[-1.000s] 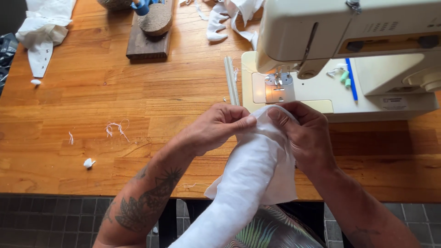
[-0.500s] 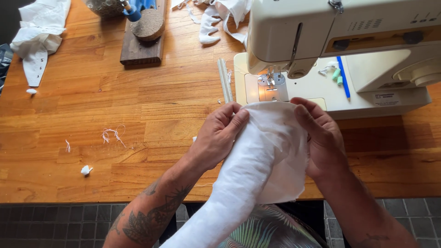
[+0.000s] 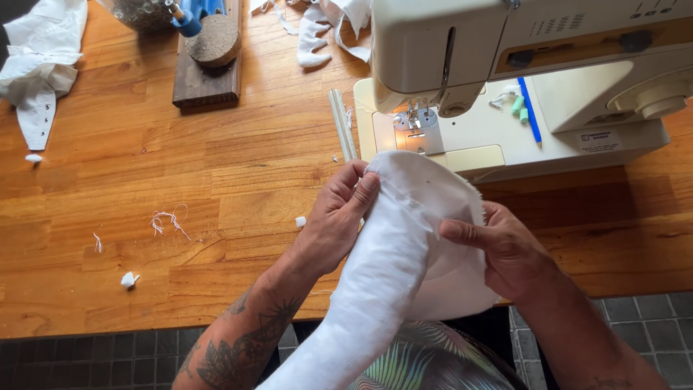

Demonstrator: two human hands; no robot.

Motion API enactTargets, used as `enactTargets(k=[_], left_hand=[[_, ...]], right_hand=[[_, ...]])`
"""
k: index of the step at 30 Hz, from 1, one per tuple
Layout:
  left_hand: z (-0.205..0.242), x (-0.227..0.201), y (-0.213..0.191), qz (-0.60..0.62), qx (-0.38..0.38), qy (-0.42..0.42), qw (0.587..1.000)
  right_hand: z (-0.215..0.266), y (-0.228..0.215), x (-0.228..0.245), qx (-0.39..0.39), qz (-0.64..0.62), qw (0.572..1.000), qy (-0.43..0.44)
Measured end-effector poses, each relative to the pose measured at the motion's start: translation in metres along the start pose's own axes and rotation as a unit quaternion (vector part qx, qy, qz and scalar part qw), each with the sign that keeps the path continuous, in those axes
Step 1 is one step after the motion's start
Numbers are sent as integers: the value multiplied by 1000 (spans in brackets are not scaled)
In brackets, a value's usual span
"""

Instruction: Sewing a white fabric object using a sewing machine and trimming threads with snips

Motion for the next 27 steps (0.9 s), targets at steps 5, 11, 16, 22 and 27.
enactTargets(k=[5,11,16,22,27], left_hand=[[-3,9,-4,-13,1,-7,1000],[-22,-4,-6,-82,15,-6,997],[-58,-27,-10,-171,95,-12,981],[-56,-47,13,-163,152,-57,973],[-58,-40,14,-157,165,-70,971]], right_hand=[[-11,-2,-1,2,-35,998,-54],[-31,-23,-28,-49,-71,982,-167],[-23,-6,-29,-105,-47,968,-223],[8,42,10,-21,-76,991,-108],[-33,-17,-14,-72,-64,987,-128]])
Point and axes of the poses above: each hand's wrist, its own z-axis away from the middle knuckle, its own y-axis out of the palm, x = y × z, the point moved 5 cm from there along -z, towards the middle knuckle, and after that the axes turned 8 degrees about -x, right-handed, at the moved point
